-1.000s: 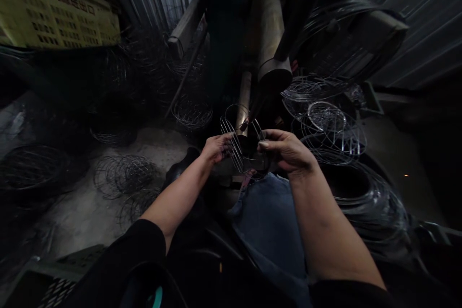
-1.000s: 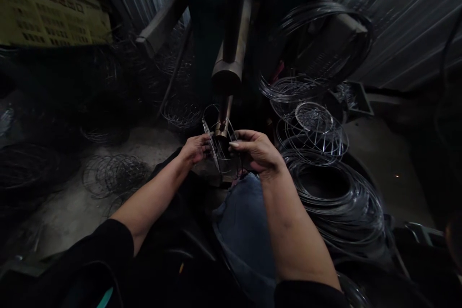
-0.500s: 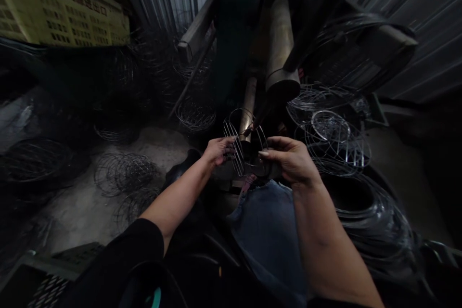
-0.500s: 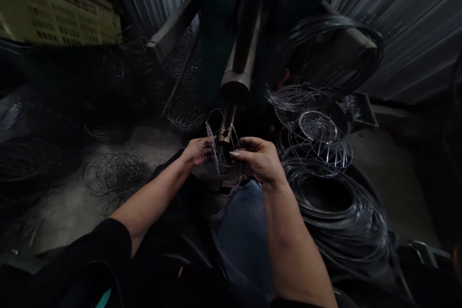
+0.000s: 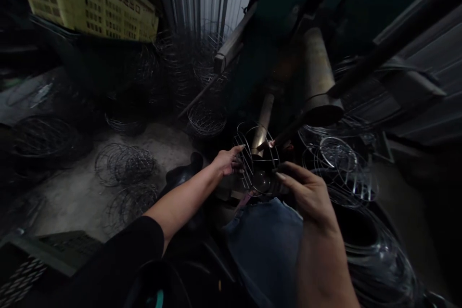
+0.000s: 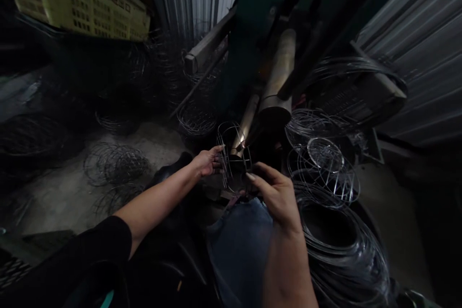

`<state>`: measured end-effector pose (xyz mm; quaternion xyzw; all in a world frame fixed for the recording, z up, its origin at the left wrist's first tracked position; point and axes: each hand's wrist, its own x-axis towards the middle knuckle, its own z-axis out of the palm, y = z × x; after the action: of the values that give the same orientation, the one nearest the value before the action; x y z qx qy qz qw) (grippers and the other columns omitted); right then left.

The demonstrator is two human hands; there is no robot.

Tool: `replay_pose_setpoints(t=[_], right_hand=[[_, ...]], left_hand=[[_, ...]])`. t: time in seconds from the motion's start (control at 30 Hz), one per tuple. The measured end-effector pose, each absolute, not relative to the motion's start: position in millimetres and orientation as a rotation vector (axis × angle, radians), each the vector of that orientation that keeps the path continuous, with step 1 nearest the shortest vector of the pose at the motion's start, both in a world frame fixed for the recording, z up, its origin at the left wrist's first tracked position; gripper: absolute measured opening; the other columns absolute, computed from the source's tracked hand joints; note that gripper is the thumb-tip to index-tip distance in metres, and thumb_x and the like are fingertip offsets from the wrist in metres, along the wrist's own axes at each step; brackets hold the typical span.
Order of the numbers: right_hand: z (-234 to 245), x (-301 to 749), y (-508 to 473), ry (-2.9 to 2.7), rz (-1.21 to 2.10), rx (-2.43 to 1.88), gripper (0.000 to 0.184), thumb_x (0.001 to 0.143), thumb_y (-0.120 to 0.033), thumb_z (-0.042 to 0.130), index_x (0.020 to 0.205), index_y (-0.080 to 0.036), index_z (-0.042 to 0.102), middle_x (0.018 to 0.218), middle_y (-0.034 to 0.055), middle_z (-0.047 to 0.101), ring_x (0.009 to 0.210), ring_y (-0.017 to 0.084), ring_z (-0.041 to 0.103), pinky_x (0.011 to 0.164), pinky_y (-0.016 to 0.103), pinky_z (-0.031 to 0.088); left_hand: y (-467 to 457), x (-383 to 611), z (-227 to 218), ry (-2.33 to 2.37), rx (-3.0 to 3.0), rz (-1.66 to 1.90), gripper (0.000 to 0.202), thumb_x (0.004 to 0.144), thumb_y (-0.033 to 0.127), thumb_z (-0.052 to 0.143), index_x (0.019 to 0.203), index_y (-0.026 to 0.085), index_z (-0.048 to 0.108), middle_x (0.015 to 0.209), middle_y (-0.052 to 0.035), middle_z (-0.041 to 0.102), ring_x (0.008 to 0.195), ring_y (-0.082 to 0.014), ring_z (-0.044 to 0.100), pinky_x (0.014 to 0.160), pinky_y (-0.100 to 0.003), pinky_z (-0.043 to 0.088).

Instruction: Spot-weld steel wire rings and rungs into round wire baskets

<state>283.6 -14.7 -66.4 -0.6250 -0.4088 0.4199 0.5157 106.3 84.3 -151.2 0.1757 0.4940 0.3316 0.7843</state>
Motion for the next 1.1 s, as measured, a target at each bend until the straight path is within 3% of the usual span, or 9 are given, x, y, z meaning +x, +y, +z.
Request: replay_pose_setpoints(t=[0.23,0.47,0.87,0.97,1.1], right_hand=[[-68,271,-7,-0.921,0.837,-1.523,0.037,0.057,-0.037,0.087,0.087,-0.018,0.076,0.079,0.0036,0.073,0.068,0.018,0.066,0.065,0.031,0.055],[-70,270,8,-1.0,0.726,-1.498,0.038,0.06,-0.039,0.084,0.088,-0.015,0.076,0.079,0.005,0.072,0.071,0.018,0.065,0.066,0.031,0.053],[-65,267,5,-1.05,0.656,-1.545,0.041,0.062,-0.043,0.082,0.089,-0.013,0.074,0.073,0.0035,0.069,0.064,0.016,0.061,0.062,0.029,0.05],[-60,263,-10,-1.21,0.366,-1.621,0.04,0.07,-0.045,0.074,0.095,-0.014,0.073,0.086,0.0077,0.072,0.076,0.021,0.064,0.074,0.036,0.052],[-66,231,-60,-1.548,-0.299,-1.606,0.023,0.086,-0.034,0.058,0.095,-0.016,0.07,0.094,0.011,0.071,0.088,0.024,0.065,0.087,0.041,0.051]], left_hand=[[84,111,-153,1.098,0.282,0.669,0.049,0.068,0.054,0.075,0.087,0.012,0.057,0.062,-0.006,0.059,0.057,-0.0232,0.065,0.054,-0.035,0.054],[80,116,-153,1.082,0.222,0.623,0.05,0.075,0.056,0.067,0.094,0.011,0.059,0.064,-0.0101,0.062,0.053,-0.0227,0.063,0.049,-0.032,0.052],[78,121,-148,1.066,0.141,0.513,0.053,0.079,0.055,0.063,0.105,0.009,0.056,0.075,-0.0096,0.059,0.06,-0.0225,0.065,0.049,-0.031,0.054],[73,116,-143,1.066,0.142,0.571,0.046,0.079,0.046,0.065,0.103,0.009,0.056,0.075,-0.0117,0.061,0.061,-0.0242,0.065,0.05,-0.034,0.054],[49,107,-136,1.077,0.193,0.795,0.038,0.072,0.038,0.073,0.092,0.011,0.056,0.062,-0.003,0.057,0.054,-0.0198,0.063,0.051,-0.032,0.053]])
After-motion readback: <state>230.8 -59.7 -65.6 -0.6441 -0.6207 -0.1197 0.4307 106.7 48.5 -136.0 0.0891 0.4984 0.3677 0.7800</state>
